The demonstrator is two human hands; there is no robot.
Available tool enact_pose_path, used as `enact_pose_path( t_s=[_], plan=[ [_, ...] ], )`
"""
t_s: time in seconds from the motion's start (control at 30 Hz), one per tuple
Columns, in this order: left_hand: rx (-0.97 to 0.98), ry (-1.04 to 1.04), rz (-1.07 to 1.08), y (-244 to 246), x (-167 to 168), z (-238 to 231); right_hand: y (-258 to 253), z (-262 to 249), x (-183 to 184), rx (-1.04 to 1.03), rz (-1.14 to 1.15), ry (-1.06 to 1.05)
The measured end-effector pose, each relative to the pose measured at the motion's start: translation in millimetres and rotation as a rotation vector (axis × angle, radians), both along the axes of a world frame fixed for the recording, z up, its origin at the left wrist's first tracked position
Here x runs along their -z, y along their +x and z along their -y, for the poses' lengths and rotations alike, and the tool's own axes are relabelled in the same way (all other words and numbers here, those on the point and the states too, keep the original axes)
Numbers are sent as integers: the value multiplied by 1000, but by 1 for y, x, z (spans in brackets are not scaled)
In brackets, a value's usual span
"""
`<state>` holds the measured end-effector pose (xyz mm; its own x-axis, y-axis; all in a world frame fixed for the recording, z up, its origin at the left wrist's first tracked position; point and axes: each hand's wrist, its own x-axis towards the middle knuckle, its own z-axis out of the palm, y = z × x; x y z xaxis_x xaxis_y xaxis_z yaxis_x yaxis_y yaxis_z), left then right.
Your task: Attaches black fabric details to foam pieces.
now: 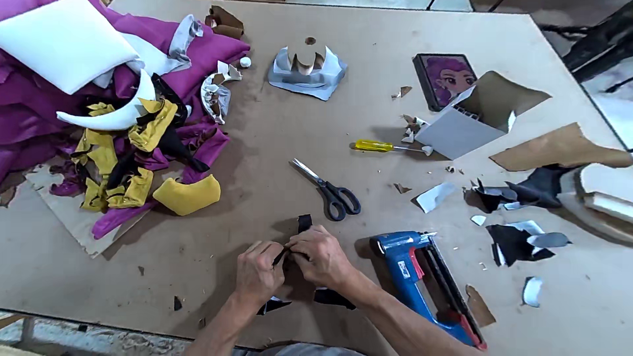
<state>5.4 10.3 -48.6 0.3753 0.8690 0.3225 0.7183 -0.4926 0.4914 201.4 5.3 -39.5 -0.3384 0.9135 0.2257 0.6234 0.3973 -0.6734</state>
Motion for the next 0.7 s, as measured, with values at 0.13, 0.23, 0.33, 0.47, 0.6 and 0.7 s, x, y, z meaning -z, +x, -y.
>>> enact_pose_path(
  t_s=[0.13,0.23,0.33,0.47,0.6,0.7],
  plan=[
    [-17,24,-36,12,2,3,44,12,-36,369,-116,57],
    [-28,32,-38,13,2,3,102,73,-71,795,229,1],
    [-35,29,-28,15,1,1,122,137,-75,953,449,-357],
    [-41,23,8,17,4,0,123,157,-59,934,460,-509],
    [-37,-26,79,16,7,-3,101,144,-57,877,519,-597],
    [-25,-69,112,11,8,-5,91,147,-77,979,529,-726]
  ],
)
